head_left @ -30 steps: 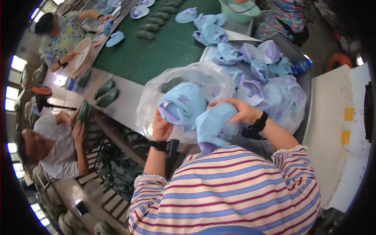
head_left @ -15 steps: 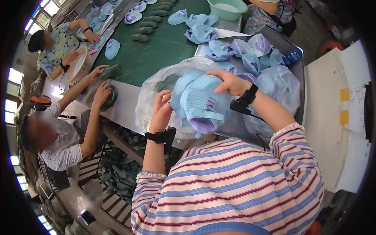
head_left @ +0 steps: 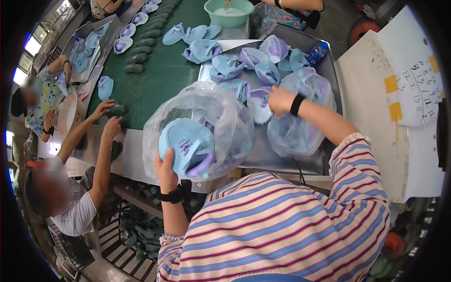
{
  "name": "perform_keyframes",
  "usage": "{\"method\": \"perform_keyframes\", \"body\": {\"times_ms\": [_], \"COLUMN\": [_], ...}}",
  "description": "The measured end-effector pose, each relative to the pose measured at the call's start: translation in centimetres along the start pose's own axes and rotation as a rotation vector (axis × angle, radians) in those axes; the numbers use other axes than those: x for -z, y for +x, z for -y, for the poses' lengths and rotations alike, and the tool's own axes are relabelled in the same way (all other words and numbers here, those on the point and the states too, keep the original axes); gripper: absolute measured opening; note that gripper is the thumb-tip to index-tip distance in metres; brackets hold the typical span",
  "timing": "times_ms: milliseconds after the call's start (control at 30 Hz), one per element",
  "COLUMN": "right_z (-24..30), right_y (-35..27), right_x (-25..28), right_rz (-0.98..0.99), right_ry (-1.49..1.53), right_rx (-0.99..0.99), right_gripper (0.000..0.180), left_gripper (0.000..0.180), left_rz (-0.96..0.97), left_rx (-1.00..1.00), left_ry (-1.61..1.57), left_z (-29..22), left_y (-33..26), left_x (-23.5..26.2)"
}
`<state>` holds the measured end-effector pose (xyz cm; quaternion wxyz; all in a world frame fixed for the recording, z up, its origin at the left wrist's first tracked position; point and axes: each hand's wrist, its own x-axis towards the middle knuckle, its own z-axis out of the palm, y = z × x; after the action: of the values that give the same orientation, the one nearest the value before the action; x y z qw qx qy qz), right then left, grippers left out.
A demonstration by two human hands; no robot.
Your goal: The person packs light blue and purple slippers into a clear plastic bag on a metal table. They repeatedly pick up slippers from the table and a green sack, place them into the bag, and adjust the contents.
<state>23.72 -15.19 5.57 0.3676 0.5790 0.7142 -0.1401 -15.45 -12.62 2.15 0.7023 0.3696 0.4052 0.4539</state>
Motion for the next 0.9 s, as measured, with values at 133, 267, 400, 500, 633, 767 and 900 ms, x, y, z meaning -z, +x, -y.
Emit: {"method": "perform_keyframes", "body": {"times_ms": [133, 267, 400, 500, 633, 767, 900], "right_z": [4.4, 4.9, 3.6, 3.7, 2.2, -0.3, -3.4], "right_y": [4.7, 9.0, 11.3, 13.0, 13.4, 9.3, 3.7], "right_x": [-6.6, -7.8, -7.4, -8.5, -10.4, -6.7, -0.7], "right_rz": [-0.153, -0.112, 0.059, 0.235, 0.168, -0.228, -0.591], "right_ry": [-0.209, -0.117, -0.042, 0.04, 0.128, 0.068, 0.163], "right_rx": [-0.074, -0.319, -0.331, -0.28, -0.26, -0.155, -0.25], "right_gripper": [0.031, 0.044, 0.05, 0.05, 0.045, 0.022, 0.016], "left_gripper": [0.031, 0.03, 0.029, 0.028, 0.027, 0.028, 0.039], "left_rz": [0.021, 0.035, -0.005, 0.038, 0.082, 0.037, 0.004], "left_rx": [0.003, 0.051, 0.006, 0.03, 0.039, 0.026, -0.113], "left_ry": [0.185, 0.281, 0.228, 0.189, 0.166, 0.094, -0.189], "left_z": [1.8, 1.5, 1.9, 2.6, 3.0, 3.3, 0.9], "left_y": [0.5, 0.7, 1.1, 0.6, 1.6, 1.0, 0.6], "left_x": [0.0, 0.4, 1.8, 3.4, 3.1, 2.8, 5.2]}}
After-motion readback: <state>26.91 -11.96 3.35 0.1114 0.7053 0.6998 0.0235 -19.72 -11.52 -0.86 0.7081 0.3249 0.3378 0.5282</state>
